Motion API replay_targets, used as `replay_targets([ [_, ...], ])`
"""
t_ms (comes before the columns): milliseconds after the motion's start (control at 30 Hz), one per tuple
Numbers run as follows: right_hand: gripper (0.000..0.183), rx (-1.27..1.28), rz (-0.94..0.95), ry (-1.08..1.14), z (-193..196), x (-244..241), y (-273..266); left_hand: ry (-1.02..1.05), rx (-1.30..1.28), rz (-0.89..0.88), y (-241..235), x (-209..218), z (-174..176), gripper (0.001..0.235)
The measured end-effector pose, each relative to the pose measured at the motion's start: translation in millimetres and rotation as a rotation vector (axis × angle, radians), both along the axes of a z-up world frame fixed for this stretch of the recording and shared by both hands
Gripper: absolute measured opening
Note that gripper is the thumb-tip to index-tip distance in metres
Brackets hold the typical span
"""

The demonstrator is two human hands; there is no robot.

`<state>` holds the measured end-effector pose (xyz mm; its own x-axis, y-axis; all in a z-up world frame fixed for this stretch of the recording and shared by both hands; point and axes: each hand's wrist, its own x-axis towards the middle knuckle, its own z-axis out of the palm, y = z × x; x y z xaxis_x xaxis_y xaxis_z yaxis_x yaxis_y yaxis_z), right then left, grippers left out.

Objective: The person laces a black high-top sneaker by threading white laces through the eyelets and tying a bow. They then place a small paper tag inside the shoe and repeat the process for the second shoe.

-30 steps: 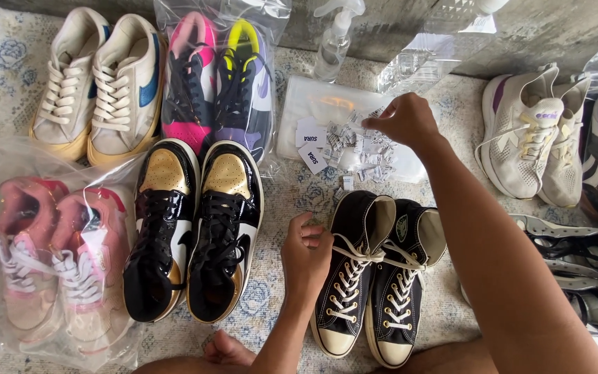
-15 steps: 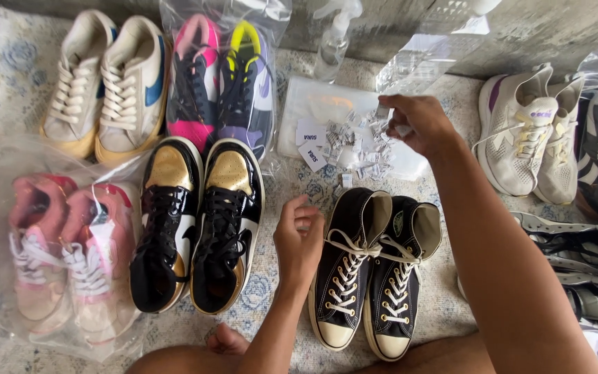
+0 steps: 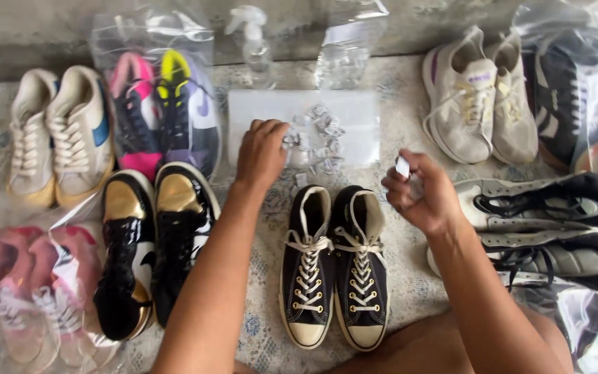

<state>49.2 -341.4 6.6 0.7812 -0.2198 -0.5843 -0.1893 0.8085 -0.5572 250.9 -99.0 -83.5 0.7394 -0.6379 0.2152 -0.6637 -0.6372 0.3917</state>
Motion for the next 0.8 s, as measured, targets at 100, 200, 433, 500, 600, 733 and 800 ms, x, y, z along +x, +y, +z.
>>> replay_targets([
  [100,0.021,0.050,-0.005,-0.045,-22,-38,-13,-0.074,0.108,-0.098,-6,26,-19,0.039],
  [200,0.020,0.085,-0.013,-0.018,-29,-54,-18,-0.134,0.165,-0.166,-4,35,-18,0.031],
  [433,0.016,0.069,0.012,-0.030,-17,-38,-10,-0.197,0.150,-0.091,-6,29,18,0.034],
  [500,0.016,0.094,0.006,-0.034,-24,-40,-3,-0.159,-0.011,-0.053,-4,22,30,0.027],
  [600,0.016,0.089,0.006,-0.051,-14,-40,7,-0.005,-0.315,0.037,-7,-1,61,0.018],
  [733,0.012,-0.054,-0.009,-0.122,-12,-44,24,0.459,-0.592,0.152,-3,-52,117,0.015],
  [800,0.013,-0.107,-0.013,-0.163,9,-48,32,0.586,-0.644,0.182,4,-87,139,0.018],
])
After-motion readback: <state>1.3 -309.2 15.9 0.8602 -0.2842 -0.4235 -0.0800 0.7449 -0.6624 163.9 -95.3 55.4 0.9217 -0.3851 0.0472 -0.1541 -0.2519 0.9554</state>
